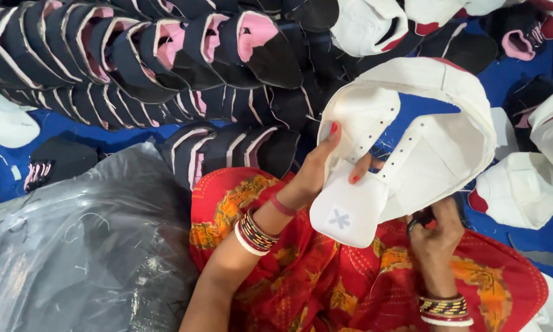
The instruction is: The person trims excess material and loose threads from shoe uppers using scissors.
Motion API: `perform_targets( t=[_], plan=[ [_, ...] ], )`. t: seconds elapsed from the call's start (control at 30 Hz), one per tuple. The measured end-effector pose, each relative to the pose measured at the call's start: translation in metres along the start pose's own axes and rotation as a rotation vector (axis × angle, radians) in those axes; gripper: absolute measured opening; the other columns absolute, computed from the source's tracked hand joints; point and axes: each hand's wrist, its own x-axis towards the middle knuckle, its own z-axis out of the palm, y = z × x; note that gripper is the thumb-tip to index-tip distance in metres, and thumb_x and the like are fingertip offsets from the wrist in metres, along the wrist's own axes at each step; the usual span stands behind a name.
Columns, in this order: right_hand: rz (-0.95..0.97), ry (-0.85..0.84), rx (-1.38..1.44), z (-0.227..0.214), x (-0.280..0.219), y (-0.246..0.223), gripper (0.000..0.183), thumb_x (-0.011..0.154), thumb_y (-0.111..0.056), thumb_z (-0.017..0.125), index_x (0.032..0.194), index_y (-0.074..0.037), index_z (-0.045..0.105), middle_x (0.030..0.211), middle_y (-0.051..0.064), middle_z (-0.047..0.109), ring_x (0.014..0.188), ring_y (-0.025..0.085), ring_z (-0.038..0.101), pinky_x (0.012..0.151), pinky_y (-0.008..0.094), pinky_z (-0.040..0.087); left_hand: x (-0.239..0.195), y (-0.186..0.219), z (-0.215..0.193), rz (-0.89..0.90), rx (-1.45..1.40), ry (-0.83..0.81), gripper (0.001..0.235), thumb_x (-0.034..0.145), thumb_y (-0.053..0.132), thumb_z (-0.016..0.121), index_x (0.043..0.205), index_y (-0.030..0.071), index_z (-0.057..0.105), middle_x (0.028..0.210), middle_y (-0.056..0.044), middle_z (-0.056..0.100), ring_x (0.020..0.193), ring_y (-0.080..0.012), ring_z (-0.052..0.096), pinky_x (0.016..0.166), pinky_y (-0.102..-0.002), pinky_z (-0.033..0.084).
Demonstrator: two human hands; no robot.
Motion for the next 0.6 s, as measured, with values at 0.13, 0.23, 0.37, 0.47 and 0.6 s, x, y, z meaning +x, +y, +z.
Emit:
perform_targets(
  t=[0.13, 0.23, 0.37, 0.47, 0.6],
  plan=[
    [-0.121, 0.024, -0.015, -0.009, 0.009, -0.005, 0.042, 0.078, 0.01, 0.069, 0.119, 0.005, 0.064, 0.111, 0.018, 0.064, 0.092, 0.027, 0.067, 0.076, 0.034, 0.053, -0.001, -0.002, -0.008, -0.007, 0.078, -0.004, 0.064, 0.118, 0.049, 0.029, 0.146, -0.006, 0.047, 0.073, -0.007, 0.054, 0.089, -0.0199, 0.06, 0.109, -0.038, 0.045],
    [-0.157, 0.041, -0.235, -0.016, 0.005, 0.006, 0.037, 0.082, 0.006, 0.08, 0.115, 0.003, 0.064, 0.101, 0.018, 0.062, 0.088, 0.032, 0.064, 0.075, 0.037, 0.052, 0.001, -0.008, -0.018, -0.005, 0.134, 0.098, 0.06, 0.114, 0.047, 0.034, 0.14, -0.006, 0.047, 0.072, -0.009, 0.055, 0.1, -0.0181, 0.065, 0.107, -0.039, 0.048],
    [-0.011, 0.09, -0.413, -0.026, -0.025, 0.021, 0.039, 0.087, 0.0, 0.087, 0.122, 0.002, 0.069, 0.093, 0.017, 0.062, 0.085, 0.03, 0.061, 0.075, 0.04, 0.05, 0.009, -0.024, -0.034, 0.03, 0.18, 0.156, 0.063, 0.113, 0.051, 0.035, 0.136, -0.005, 0.053, 0.069, -0.006, 0.057, 0.077, -0.0168, 0.065, 0.09, -0.035, 0.055],
    [0.024, 0.257, -0.302, -0.019, -0.045, 0.015, 0.03, 0.102, -0.004, 0.082, 0.124, 0.005, 0.064, 0.098, 0.013, 0.06, 0.083, 0.021, 0.06, 0.074, 0.033, 0.05, 0.007, -0.035, -0.03, 0.084, 0.229, 0.258, 0.059, 0.111, 0.049, 0.041, 0.132, -0.005, 0.052, 0.089, -0.01, 0.069, 0.064, -0.0142, 0.058, 0.068, -0.03, 0.052],
    [-0.044, 0.226, -0.236, 0.006, -0.034, -0.026, 0.033, 0.09, 0.009, 0.07, 0.122, 0.002, 0.067, 0.098, 0.013, 0.06, 0.081, 0.022, 0.059, 0.066, 0.033, 0.049, 0.005, -0.029, -0.008, 0.126, 0.358, 0.235, 0.057, 0.112, 0.046, 0.046, 0.137, -0.004, 0.056, 0.089, -0.008, 0.065, 0.066, -0.0117, 0.057, 0.07, -0.027, 0.051]
  ],
)
